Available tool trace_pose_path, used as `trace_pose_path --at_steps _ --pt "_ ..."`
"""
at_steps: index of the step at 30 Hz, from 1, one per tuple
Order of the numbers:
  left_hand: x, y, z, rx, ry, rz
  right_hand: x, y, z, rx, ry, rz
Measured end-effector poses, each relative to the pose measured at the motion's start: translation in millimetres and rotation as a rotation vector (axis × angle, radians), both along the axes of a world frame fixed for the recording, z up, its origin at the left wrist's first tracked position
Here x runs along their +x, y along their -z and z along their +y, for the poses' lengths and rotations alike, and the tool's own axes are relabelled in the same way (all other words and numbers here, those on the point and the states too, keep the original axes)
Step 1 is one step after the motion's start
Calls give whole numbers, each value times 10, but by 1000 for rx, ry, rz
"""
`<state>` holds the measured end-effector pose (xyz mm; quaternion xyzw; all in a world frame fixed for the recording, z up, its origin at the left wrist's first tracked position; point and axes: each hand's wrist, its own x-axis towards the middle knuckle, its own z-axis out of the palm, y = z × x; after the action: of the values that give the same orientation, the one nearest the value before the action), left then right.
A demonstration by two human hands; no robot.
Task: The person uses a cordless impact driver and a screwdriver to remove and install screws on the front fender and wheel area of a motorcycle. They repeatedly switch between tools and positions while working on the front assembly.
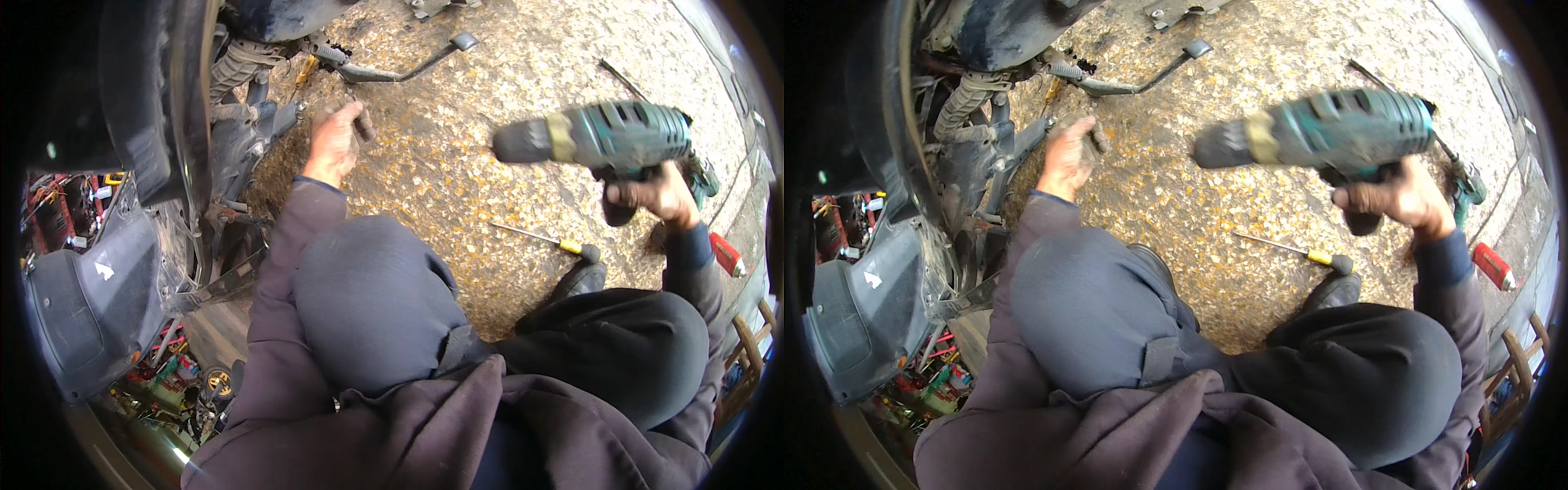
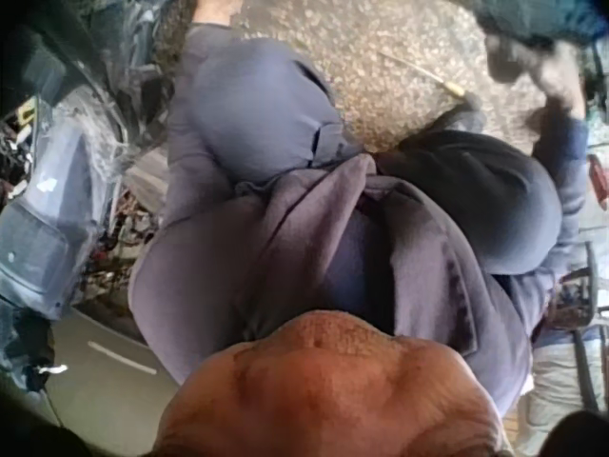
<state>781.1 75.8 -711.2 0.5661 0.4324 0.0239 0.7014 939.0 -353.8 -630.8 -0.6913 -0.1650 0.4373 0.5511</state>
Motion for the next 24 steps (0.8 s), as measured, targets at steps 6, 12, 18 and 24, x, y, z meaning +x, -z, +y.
trace_pose_path --at_steps 6,12,18,24 --pt "-48 -797 -173 -368 -157 -239 110 -645 558 14 -215 -356" --pt "-127 -985 -195 -495 -191 -377 -22 -1039 944 210 -442 -863" --pt "-164 -972 -133 -577 -335 -439 -575 -1120 1186 227 -356 -930" --pt "-153 -999 -73 -558 -287 -589 -1088 -976 1339 159 -136 -1034"
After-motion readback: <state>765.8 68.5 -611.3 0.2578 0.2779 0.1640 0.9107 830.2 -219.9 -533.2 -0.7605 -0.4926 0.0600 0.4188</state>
